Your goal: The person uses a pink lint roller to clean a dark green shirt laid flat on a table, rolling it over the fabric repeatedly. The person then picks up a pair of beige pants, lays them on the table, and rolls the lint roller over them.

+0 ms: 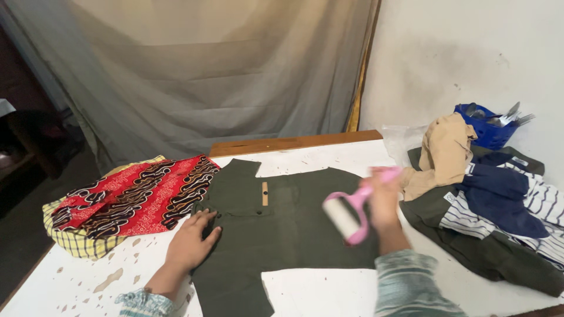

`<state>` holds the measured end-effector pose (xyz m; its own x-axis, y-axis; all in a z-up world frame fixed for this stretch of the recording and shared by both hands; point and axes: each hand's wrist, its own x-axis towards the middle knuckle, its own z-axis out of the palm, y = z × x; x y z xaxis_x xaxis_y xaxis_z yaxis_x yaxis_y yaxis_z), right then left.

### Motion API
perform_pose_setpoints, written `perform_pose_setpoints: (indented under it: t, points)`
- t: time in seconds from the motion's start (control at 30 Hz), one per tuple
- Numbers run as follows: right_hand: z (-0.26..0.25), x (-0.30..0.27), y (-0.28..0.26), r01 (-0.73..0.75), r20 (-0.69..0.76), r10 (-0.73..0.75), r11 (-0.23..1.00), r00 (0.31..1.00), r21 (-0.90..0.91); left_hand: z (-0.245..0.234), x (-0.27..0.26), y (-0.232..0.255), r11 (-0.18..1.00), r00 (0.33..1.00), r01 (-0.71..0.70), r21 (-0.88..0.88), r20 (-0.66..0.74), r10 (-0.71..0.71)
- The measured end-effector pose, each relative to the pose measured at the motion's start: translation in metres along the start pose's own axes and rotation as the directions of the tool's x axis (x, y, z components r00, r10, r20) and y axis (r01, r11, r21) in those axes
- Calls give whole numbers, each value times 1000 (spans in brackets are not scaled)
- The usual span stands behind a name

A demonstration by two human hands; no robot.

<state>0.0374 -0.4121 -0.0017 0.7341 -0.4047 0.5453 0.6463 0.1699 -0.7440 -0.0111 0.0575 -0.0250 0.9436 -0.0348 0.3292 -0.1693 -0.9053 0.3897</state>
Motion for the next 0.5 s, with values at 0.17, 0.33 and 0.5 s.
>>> perform_pose_setpoints:
  t: [0.17, 0.33, 0.5]
  points:
    - [-56, 20, -3, 55, -263, -63, 998, 963, -38, 0, 0, 4, 1000, 1000, 6, 18, -11, -6]
    - [12, -11, 9, -269, -131, 263, 963, 956, -27, 0, 0, 4, 1000, 1000, 17, 18, 1, -17]
    - [-2, -1, 9, -129, -64, 125, 990, 990, -53, 3, 1, -1, 1000, 1000, -10, 9, -6, 10]
